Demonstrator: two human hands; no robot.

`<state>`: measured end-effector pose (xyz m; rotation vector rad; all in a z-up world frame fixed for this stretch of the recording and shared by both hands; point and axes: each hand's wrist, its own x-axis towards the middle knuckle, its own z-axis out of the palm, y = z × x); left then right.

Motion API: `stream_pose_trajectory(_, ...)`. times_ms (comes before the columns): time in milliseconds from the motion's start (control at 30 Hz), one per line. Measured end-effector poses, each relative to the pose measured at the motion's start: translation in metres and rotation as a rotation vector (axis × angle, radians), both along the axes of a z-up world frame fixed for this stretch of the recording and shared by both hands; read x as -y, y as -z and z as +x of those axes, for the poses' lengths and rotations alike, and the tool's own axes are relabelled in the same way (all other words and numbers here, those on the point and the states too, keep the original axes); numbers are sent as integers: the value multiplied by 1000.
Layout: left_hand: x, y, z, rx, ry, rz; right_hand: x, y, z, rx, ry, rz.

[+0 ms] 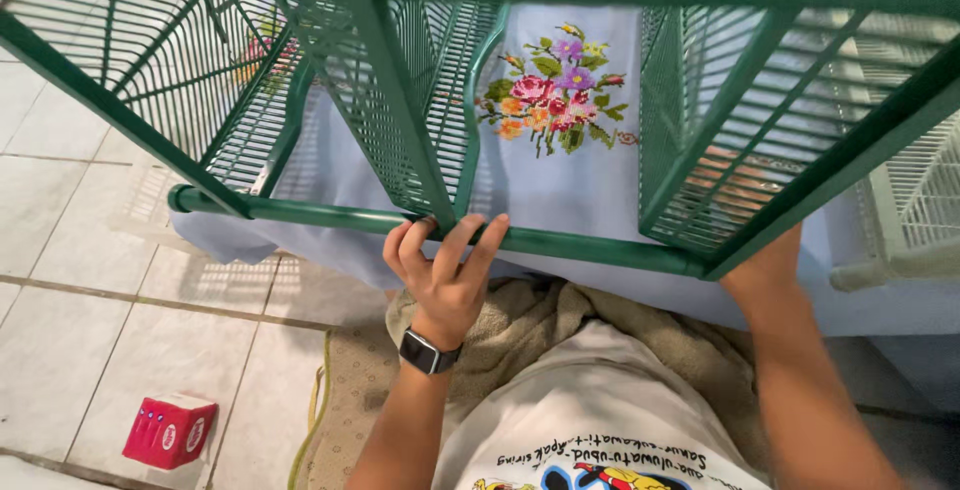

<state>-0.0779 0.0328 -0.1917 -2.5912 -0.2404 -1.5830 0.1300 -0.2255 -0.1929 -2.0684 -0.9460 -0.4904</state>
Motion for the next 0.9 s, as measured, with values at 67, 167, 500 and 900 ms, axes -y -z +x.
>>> stream_pose_trajectory(67,0,8,1,-13,7,-41,-1,6,0,65,28,-70)
stream_pose_trajectory(167,1,15,5,-40,3,-83,2,13,4,88,2,-115)
stream_pose_trajectory(500,7,30,-1,-140,0,-214,9,35,-5,35,-33,-284)
stream_pose_trajectory(900,70,39,18,-222,9,-238,8,-4,-39,-195,-164,-350)
